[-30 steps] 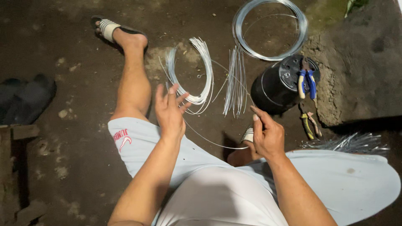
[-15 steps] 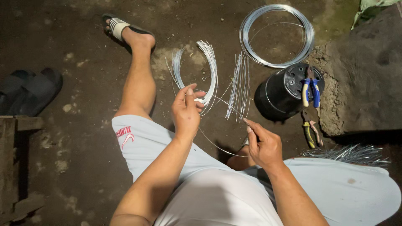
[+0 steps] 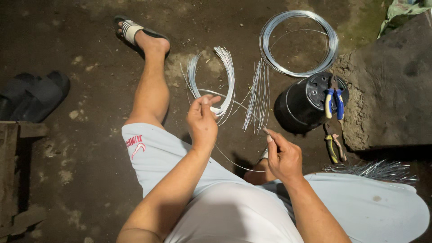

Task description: The person sits on the floor and repeatedly cuts lengths of metal wire using pliers. They then bend the cut pieces into loops by hand and place them on the floor.

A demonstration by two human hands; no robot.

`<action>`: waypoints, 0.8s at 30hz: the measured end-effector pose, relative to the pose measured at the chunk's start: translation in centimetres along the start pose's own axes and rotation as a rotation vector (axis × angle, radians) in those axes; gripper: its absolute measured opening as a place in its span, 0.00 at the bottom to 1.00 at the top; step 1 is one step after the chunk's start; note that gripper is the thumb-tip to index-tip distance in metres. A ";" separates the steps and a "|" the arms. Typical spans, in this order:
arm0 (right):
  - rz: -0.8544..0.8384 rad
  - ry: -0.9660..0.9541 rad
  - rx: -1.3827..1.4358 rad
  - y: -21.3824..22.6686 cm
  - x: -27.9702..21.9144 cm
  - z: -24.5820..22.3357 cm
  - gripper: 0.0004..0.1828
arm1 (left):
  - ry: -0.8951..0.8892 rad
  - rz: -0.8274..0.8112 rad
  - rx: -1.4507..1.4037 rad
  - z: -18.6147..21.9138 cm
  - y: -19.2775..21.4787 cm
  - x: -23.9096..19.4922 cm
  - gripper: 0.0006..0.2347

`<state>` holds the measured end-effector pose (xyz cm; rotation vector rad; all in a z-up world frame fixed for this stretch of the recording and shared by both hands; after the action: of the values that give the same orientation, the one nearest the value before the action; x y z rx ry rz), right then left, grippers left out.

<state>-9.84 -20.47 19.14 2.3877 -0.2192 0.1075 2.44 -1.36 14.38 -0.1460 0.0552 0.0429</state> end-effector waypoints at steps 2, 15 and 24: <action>-0.034 -0.012 0.033 -0.1 0.0 -0.1 0.11 | 0.098 -0.024 -0.097 -0.2 -0.1 0.0 0.12; -0.070 -0.076 0.074 -0.6 -0.3 0.4 0.13 | 0.160 -0.023 -0.325 -0.5 0.0 0.6 0.17; -0.638 -0.586 0.137 -1.6 -0.2 1.6 0.16 | 0.017 -0.094 -0.287 -0.5 -0.7 0.4 0.15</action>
<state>-9.66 -20.38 16.86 2.4487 0.2966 -0.8995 2.82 -2.10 14.01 -0.4354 0.0587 -0.0446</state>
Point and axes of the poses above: each hand's wrist, its own x-axis towards the middle knuckle, its own y-axis out of the back of the hand, z = x × y, the point moved 1 cm from there along x, towards the middle knuckle, and after that the axes turned 9 degrees about -z, right-handed, at the moved point
